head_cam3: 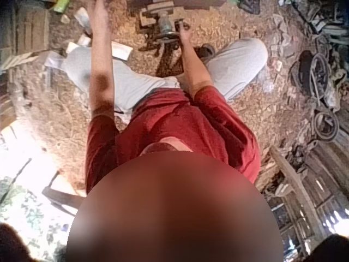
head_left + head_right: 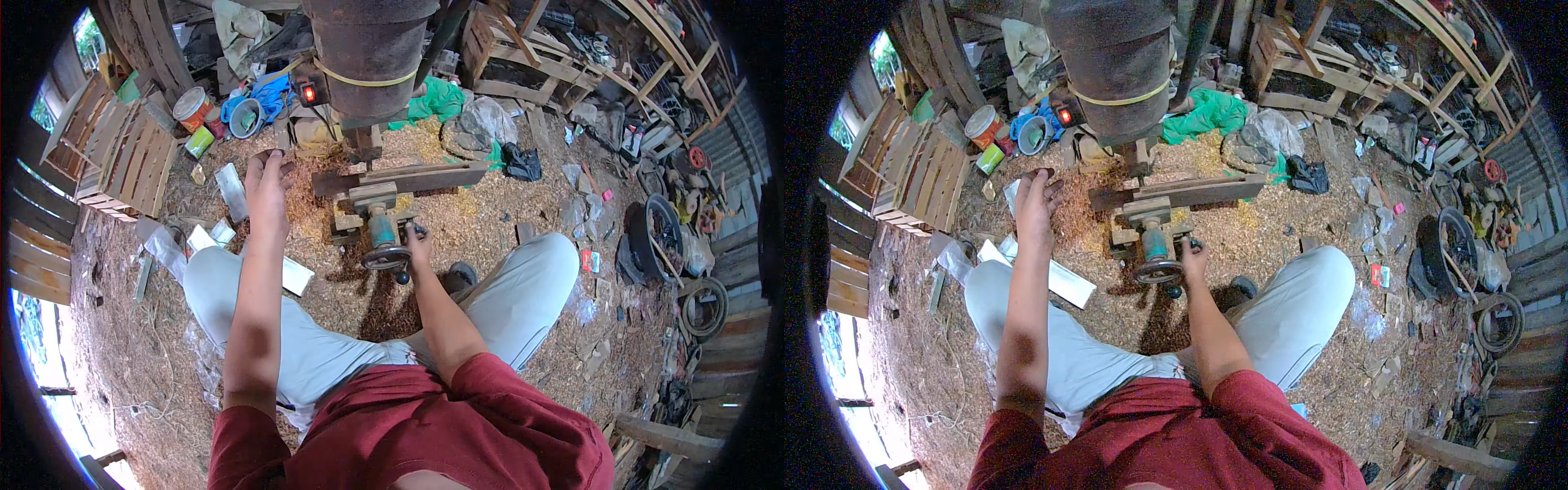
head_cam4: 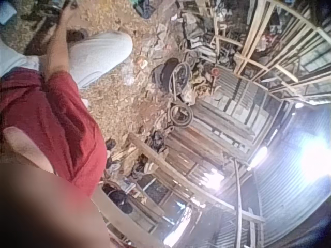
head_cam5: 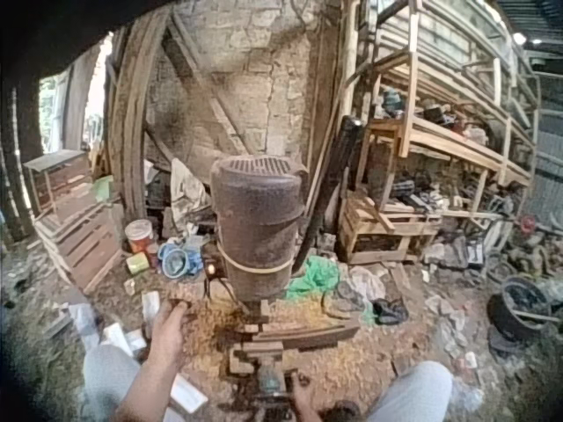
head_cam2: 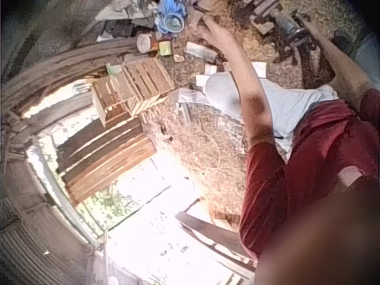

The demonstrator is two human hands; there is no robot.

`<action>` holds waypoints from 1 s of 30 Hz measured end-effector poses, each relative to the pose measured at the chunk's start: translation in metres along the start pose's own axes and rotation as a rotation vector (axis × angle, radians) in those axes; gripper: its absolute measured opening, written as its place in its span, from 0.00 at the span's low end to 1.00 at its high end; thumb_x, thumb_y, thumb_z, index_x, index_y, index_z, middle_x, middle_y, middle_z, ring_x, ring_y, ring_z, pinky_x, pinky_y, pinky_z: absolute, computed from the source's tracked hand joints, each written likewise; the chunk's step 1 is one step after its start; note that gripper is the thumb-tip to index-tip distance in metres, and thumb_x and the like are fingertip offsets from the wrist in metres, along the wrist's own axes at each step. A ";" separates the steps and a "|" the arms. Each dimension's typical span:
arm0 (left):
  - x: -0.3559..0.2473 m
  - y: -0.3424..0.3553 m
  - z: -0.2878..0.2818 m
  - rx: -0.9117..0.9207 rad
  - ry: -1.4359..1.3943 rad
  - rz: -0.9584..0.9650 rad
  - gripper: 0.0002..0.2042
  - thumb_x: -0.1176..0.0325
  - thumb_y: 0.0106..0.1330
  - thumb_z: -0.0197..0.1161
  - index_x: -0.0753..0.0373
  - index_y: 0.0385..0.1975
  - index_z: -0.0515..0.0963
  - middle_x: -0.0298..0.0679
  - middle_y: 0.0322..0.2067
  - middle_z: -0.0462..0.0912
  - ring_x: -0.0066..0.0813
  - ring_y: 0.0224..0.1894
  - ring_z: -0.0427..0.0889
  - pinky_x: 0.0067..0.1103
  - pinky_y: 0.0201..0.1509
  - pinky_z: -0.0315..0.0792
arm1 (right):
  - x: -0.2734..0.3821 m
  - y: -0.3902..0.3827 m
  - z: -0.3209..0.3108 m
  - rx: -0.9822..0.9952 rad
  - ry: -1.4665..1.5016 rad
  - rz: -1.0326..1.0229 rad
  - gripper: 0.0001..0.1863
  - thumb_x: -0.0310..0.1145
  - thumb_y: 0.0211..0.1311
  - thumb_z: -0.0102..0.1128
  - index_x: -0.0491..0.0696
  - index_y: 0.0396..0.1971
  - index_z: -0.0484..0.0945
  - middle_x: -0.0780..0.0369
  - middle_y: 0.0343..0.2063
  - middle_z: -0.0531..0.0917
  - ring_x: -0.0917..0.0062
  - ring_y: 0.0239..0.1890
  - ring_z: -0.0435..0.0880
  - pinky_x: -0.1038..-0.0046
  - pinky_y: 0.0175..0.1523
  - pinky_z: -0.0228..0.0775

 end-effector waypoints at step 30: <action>0.001 -0.002 -0.001 -0.033 -0.024 0.007 0.15 0.57 0.76 0.62 0.61 0.52 0.76 0.34 0.47 0.81 0.28 0.49 0.83 0.26 0.48 0.71 | 0.004 -0.008 0.003 -0.119 -0.269 -0.317 0.35 0.70 0.71 0.56 0.47 0.44 0.79 0.62 0.34 0.83 0.71 0.32 0.81 0.64 0.38 0.77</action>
Point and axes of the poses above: each hand's wrist, its own y-axis towards the middle knuckle, its own z-axis out of the palm, x = y × z, the point moved 1 cm from there along y, towards the middle knuckle
